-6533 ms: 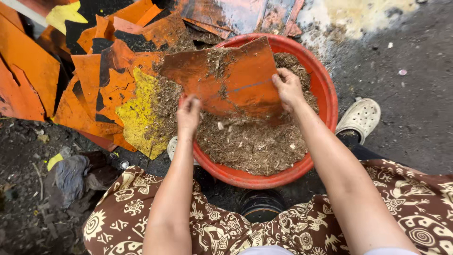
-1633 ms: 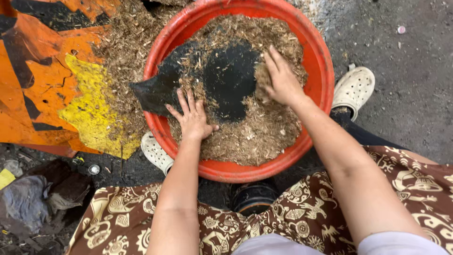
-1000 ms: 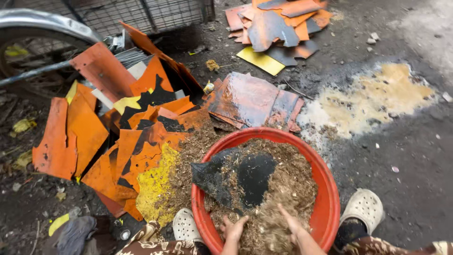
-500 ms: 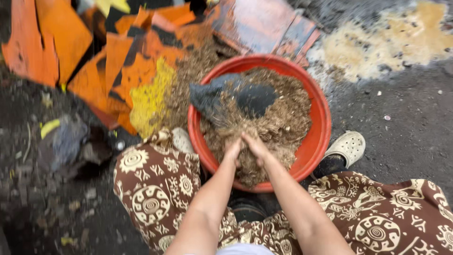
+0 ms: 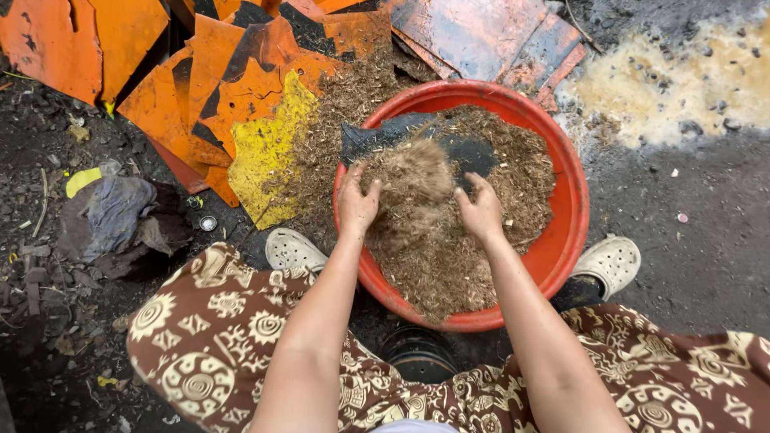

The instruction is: The person sits on the ground and repeatedly rubs orange and black cutout pieces with a fibrous material from a red basin to remove debris. The person handles the cutouts one at a time, turning them over and wiping both sides before placing them back into the basin.

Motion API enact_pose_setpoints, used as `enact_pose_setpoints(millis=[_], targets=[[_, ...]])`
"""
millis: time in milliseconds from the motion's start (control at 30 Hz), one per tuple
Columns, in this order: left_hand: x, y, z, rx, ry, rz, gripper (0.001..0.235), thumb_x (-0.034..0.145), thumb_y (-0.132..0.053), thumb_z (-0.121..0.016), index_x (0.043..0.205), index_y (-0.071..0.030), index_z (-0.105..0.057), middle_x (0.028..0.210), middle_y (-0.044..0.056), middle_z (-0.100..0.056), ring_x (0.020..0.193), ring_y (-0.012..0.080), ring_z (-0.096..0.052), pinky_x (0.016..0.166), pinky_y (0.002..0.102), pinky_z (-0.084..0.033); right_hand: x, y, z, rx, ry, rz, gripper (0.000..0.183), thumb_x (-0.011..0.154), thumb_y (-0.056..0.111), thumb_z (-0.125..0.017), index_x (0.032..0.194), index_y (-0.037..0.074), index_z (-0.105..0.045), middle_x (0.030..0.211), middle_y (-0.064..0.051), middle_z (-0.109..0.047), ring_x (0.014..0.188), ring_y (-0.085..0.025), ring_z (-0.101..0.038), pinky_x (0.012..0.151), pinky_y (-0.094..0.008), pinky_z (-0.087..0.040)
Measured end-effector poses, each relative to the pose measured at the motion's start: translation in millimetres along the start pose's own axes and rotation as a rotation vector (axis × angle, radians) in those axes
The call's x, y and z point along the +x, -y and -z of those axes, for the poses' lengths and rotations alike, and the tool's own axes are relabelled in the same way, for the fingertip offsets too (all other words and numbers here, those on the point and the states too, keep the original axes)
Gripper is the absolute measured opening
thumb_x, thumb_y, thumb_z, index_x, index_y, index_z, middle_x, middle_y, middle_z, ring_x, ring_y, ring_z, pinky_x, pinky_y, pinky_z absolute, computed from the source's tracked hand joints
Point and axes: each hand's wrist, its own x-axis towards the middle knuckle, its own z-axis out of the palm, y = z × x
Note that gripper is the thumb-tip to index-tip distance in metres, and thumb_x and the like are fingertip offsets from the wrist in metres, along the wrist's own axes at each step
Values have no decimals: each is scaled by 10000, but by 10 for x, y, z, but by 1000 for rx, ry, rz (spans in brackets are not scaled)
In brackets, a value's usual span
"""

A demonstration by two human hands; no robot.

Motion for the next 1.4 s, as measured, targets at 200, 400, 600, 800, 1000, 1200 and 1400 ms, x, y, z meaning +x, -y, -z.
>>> enact_pose_setpoints(millis=[200, 400, 600, 800, 1000, 1200, 1400], targets=[[474, -32, 255, 170, -4, 111, 451, 985, -227, -655, 1424, -156, -575, 1585, 126, -454, 1505, 323, -334, 1258, 501, -243, 451, -208, -346, -226, -34, -51, 559, 1051, 360, -531, 1553, 138, -428, 1666, -98, -340, 1512, -287, -370, 1229, -522, -314], [817, 138, 208, -51, 153, 329, 645, 956, -216, -640, 1553, -288, -405, 1515, 89, -523, 1362, 297, -531, 1150, 473, -386, 850, 130, -1042, -58, -24, -24, 695, 1065, 452, -465, 1626, 150, -186, 1713, -99, -147, 1569, -300, -153, 1252, -527, -124], [649, 603, -125, -133, -76, -20, 575, 941, -88, -698, 1487, -177, -540, 1449, 164, -620, 1322, 296, -623, 1103, 385, -494, 393, -205, -1792, -429, -52, 439, 592, 1066, 274, -484, 1616, 149, -303, 1703, -121, -220, 1579, -349, -160, 1288, -539, -139], [892, 700, -120, -39, -96, -23, 564, 893, -113, -733, 1435, -181, -590, 1394, 165, -648, 1272, 318, -640, 1065, 400, -514, 1261, -95, -1004, -441, -176, 352, 402, 1019, 24, -498, 1414, 84, -548, 1629, -263, -302, 1512, -430, -230, 1224, -542, -170], [764, 700, -155, -81, -119, -125, 561, 935, -99, -699, 1474, -172, -560, 1401, 176, -647, 1275, 342, -644, 1050, 420, -526, 754, 232, -1750, -469, -168, 588, 476, 1020, 58, -506, 1488, -27, -501, 1600, -242, -380, 1484, -432, -332, 1225, -551, -260], [792, 705, -111, -10, -85, -37, 587, 904, -121, -712, 1464, -225, -570, 1359, 159, -670, 1241, 342, -660, 1035, 420, -535, 1201, -137, -1185, -859, 356, 37, 370, 1128, 73, -278, 1394, 95, -535, 1418, -121, -586, 1316, -247, -533, 1140, -386, -448], [744, 622, -149, -15, -83, -45, 572, 952, -158, -725, 1491, -234, -547, 1404, 144, -643, 1264, 343, -643, 1049, 428, -523, 1045, 262, -1721, -467, -136, 677, 406, 1067, -32, -466, 1468, -18, -525, 1484, -206, -523, 1431, -350, -463, 1188, -444, -365]])
